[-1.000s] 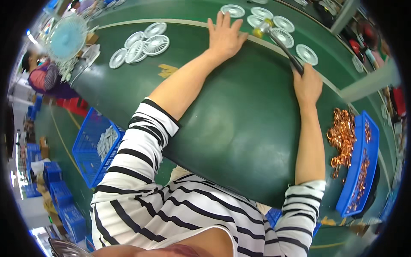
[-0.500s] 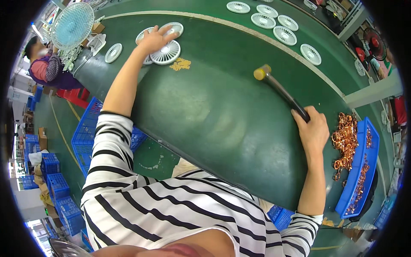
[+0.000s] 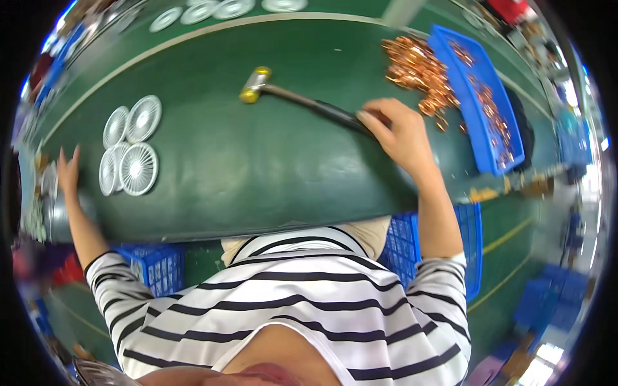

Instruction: Manually assemble components of small portable fans on an assembly line by inserting and securing rings.

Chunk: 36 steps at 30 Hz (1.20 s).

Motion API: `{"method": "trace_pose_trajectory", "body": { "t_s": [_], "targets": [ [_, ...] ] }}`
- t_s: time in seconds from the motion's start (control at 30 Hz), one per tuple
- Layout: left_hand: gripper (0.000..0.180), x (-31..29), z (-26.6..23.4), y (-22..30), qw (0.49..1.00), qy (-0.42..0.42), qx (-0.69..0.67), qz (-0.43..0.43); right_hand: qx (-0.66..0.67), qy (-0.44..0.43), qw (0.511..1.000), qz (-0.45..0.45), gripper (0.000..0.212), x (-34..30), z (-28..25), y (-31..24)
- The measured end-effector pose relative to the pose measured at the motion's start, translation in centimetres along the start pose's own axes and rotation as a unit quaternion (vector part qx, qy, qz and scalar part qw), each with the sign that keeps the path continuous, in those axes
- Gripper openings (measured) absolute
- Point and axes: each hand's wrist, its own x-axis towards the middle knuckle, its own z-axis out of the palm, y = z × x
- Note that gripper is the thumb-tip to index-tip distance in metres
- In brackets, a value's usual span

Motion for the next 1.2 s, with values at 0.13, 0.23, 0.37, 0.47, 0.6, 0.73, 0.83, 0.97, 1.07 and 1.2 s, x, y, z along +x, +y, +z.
{"method": "trace_pose_trajectory", "body": {
  "t_s": [0.13, 0.23, 0.37, 0.47, 0.6, 0.73, 0.83, 0.97, 1.07, 1.2],
  "targets": [
    [0.07, -1.5, 2.6, -3.9, 0.99, -0.091, -0.031, -0.102, -0.065, 0.099, 0.992, 0.043, 0.027, 1.4, -1.3, 2.9],
    [0.067, -3.2, 0.1, 5.0, 0.974, -0.146, 0.013, -0.171, -0.21, 0.108, 0.967, 0.098, 0.03, 3.0, -1.7, 5.3],
    [0.052, -7.0, -3.7, 5.8, 0.986, -0.041, -0.058, -0.149, -0.247, 0.083, 0.962, 0.088, 0.023, 4.5, -0.3, 7.5],
    [0.055, -10.4, -7.6, 8.8, 0.905, 0.122, -0.35, -0.21, -0.15, 0.099, 0.982, 0.064, 0.02, 3.5, -0.9, 7.3],
    [0.041, -16.3, -12.8, 14.3, 0.735, 0.209, -0.593, -0.254, 0.013, 0.137, 0.989, 0.054, 0.018, 1.7, -1.1, 4.6],
    [0.031, -23.4, -17.3, 22.9, 0.864, 0.238, -0.418, -0.148, 0.019, 0.196, 0.977, -0.086, 0.009, 0.2, -0.7, -0.4],
    [0.022, -26.2, -20.5, 31.9, 0.584, 0.142, -0.758, -0.252, 0.017, 0.227, 0.956, -0.185, 0.012, -1.5, 0.4, -3.5],
    [0.03, -28.7, -21.3, 39.0, 0.696, -0.038, -0.716, -0.032, 0.029, 0.22, 0.923, -0.314, 0.022, -3.3, 2.2, -6.9],
    [0.036, -30.1, -23.2, 41.7, 0.542, -0.187, -0.817, -0.064, 0.081, 0.201, 0.907, -0.362, 0.024, -3.6, 4.1, -8.8],
    [0.037, -31.0, -24.9, 43.0, 0.52, -0.245, -0.818, -0.02, 0.107, 0.187, 0.906, -0.363, 0.024, -4.1, 5.2, -9.6]
  ]
}}
